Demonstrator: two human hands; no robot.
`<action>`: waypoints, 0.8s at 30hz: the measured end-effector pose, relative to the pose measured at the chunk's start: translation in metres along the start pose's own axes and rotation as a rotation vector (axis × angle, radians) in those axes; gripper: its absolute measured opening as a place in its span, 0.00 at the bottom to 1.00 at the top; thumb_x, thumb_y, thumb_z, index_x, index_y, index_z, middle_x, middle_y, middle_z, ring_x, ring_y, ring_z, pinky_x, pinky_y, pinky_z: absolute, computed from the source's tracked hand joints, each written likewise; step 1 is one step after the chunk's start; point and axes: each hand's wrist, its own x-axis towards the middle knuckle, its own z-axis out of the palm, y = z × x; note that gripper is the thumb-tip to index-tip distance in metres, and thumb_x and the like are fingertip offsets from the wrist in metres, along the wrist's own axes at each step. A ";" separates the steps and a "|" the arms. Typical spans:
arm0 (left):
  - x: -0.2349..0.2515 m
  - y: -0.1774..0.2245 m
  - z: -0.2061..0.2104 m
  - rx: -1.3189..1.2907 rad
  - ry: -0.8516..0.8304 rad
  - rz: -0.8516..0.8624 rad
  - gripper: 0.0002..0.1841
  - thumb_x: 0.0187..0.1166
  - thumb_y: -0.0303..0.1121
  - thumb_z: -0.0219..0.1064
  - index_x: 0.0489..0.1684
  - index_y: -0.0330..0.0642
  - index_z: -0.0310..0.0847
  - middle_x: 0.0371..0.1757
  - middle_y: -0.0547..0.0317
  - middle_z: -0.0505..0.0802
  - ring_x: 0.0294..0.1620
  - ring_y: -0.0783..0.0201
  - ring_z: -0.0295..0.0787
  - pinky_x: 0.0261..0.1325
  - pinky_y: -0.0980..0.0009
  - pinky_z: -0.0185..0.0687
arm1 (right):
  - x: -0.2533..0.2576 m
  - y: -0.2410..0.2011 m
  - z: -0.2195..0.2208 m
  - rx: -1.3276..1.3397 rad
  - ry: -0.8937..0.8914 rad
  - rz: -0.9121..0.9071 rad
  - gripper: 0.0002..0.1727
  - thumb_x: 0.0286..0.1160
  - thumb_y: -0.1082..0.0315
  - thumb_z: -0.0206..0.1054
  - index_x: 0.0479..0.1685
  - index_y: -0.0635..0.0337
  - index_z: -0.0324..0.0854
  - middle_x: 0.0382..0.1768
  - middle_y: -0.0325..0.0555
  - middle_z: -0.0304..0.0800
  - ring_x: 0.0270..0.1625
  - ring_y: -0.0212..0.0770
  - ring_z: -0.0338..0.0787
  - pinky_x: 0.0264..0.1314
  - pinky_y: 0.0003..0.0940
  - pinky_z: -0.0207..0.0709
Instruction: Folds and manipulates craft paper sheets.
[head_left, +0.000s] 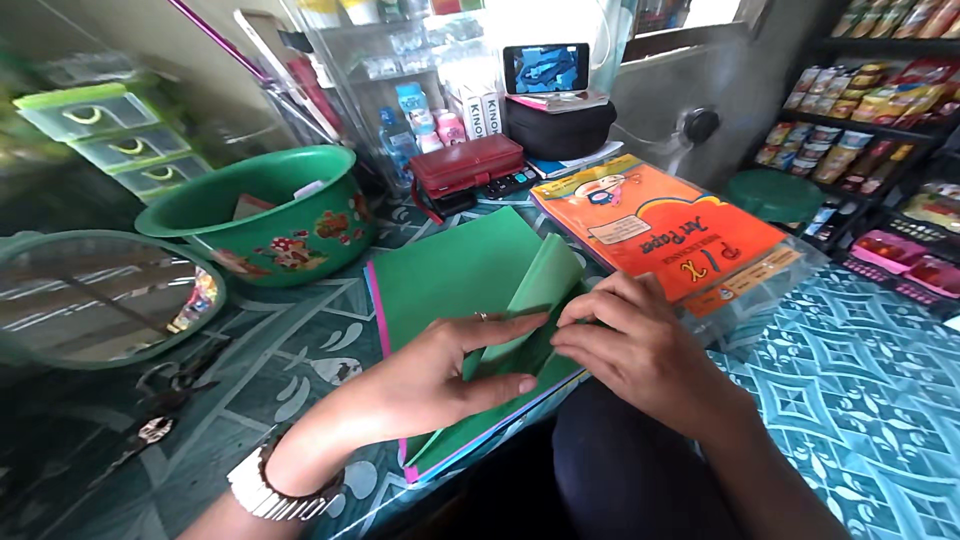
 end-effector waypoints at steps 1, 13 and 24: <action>0.000 0.000 0.000 0.000 0.000 0.000 0.28 0.80 0.48 0.70 0.80 0.51 0.79 0.70 0.66 0.90 0.69 0.81 0.83 0.69 0.81 0.80 | 0.000 0.000 0.000 0.007 0.005 0.001 0.08 0.80 0.60 0.69 0.37 0.48 0.94 0.44 0.34 0.92 0.54 0.38 0.84 0.58 0.38 0.67; -0.001 -0.001 -0.002 0.006 -0.014 -0.017 0.26 0.83 0.46 0.66 0.80 0.53 0.79 0.71 0.66 0.89 0.68 0.81 0.84 0.69 0.81 0.79 | -0.001 0.002 0.000 0.044 -0.022 0.030 0.13 0.84 0.56 0.64 0.45 0.47 0.96 0.47 0.35 0.92 0.52 0.38 0.83 0.57 0.38 0.69; -0.001 0.004 0.009 0.083 0.058 -0.012 0.25 0.84 0.46 0.64 0.79 0.52 0.80 0.68 0.64 0.91 0.65 0.81 0.85 0.66 0.81 0.81 | 0.001 0.000 0.006 0.034 0.118 0.039 0.08 0.77 0.59 0.73 0.35 0.49 0.95 0.42 0.35 0.92 0.52 0.37 0.83 0.57 0.37 0.68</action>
